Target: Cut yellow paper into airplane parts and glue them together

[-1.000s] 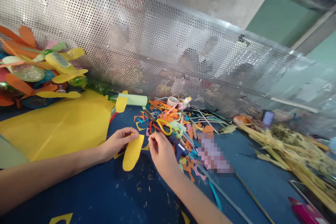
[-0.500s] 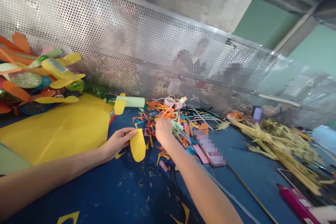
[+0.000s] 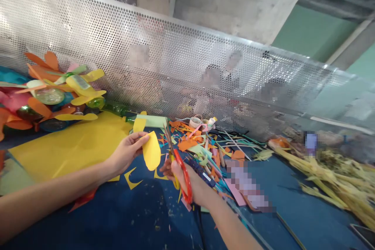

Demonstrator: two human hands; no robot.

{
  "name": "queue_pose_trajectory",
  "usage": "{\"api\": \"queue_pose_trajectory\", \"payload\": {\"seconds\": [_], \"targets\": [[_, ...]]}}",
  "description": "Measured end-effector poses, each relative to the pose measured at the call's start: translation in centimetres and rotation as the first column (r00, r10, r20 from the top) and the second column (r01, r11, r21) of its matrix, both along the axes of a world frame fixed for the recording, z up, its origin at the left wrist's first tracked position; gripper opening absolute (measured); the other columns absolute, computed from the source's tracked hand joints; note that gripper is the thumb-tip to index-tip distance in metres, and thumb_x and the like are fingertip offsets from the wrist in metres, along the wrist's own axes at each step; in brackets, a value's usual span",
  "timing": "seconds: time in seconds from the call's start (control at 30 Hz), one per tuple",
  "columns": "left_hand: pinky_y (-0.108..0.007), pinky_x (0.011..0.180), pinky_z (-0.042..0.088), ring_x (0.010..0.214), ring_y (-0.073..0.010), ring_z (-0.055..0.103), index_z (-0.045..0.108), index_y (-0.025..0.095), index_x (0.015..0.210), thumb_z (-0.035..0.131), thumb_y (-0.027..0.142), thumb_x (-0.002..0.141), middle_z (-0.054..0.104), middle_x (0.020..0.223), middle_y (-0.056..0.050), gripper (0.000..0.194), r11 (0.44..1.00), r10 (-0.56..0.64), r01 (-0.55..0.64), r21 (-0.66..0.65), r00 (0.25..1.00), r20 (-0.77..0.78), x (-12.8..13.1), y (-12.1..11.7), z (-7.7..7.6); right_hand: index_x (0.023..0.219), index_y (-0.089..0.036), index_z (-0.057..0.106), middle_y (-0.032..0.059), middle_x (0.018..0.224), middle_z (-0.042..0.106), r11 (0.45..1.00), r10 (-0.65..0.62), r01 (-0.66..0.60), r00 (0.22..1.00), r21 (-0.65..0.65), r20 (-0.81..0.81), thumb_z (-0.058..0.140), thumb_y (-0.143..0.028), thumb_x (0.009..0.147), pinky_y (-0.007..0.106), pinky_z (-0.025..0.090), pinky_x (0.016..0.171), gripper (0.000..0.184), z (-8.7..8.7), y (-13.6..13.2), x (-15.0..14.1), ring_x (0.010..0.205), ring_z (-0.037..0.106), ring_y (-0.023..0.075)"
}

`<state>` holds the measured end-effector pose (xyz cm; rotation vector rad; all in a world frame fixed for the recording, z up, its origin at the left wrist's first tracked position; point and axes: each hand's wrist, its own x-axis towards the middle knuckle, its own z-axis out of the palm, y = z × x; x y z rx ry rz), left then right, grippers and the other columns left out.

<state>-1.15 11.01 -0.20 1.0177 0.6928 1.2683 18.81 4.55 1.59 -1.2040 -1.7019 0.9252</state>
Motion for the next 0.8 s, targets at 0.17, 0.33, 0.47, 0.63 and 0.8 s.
{"api": "queue_pose_trajectory", "payload": {"seconds": [0.17, 0.33, 0.47, 0.63, 0.8], "targets": [[-0.022, 0.067, 0.048, 0.072, -0.0132, 0.061, 0.06, 0.018, 0.089, 0.064, 0.036, 0.074, 0.067, 0.079, -0.002, 0.024, 0.988, 0.127, -0.119, 0.099, 0.989, -0.08, -0.6, 0.3, 1.1, 0.096, -0.021, 0.058, -0.0005, 0.059, 0.053, 0.946, 0.221, -0.215, 0.975, -0.243, -0.001, 0.034, -0.059, 0.084, 0.024, 0.045, 0.048, 0.046, -0.2, -0.9, -0.4, 0.052, 0.051, 0.0137], [-0.022, 0.065, 0.048, 0.07, -0.0131, 0.061, 0.059, 0.018, 0.091, 0.063, 0.036, 0.074, 0.067, 0.077, 0.0, 0.025, 0.972, 0.203, -0.187, 0.144, 0.973, -0.108, -1.4, 1.1, 1.2, 0.094, -0.022, 0.06, 0.0018, 0.069, 0.057, 0.958, 0.204, -0.181, 0.975, -0.224, 0.085, 0.045, -0.055, 0.081, 0.026, 0.048, 0.056, 0.039, 0.5, -1.4, 0.2, 0.059, 0.054, 0.0151], [-0.022, 0.063, 0.047, 0.07, -0.0137, 0.061, 0.058, 0.018, 0.093, 0.062, 0.037, 0.075, 0.066, 0.078, -0.001, 0.026, 0.965, 0.22, -0.195, 0.175, 0.967, -0.132, -1.5, 1.3, 1.1, 0.098, -0.023, 0.06, 0.0013, 0.068, 0.057, 0.967, 0.212, -0.187, 0.967, -0.17, 0.141, 0.046, -0.051, 0.082, 0.027, 0.048, 0.055, 0.036, 0.1, -1.5, 0.3, 0.057, 0.052, 0.0152], [-0.021, 0.061, 0.046, 0.068, -0.0129, 0.06, 0.058, 0.018, 0.093, 0.061, 0.038, 0.077, 0.065, 0.076, -0.001, 0.026, 0.97, 0.197, -0.168, 0.178, 0.967, -0.164, -1.4, 1.0, 1.1, 0.108, -0.024, 0.057, 0.0029, 0.075, 0.059, 0.98, 0.185, -0.164, 0.957, -0.111, 0.223, 0.042, -0.047, 0.085, 0.029, 0.048, 0.064, 0.035, -0.7, -1.3, 0.3, 0.066, 0.054, 0.0175], [-0.02, 0.059, 0.045, 0.066, -0.0127, 0.06, 0.058, 0.018, 0.093, 0.061, 0.038, 0.077, 0.064, 0.073, 0.0, 0.026, 0.97, 0.196, -0.161, 0.184, 0.962, -0.191, -1.4, 1.0, 1.1, 0.113, -0.024, 0.051, 0.0045, 0.086, 0.057, 0.968, 0.226, -0.168, 0.909, -0.187, 0.351, 0.035, -0.05, 0.087, 0.028, 0.045, 0.061, 0.04, -0.4, -1.3, 0.3, 0.068, 0.052, 0.017]]}}
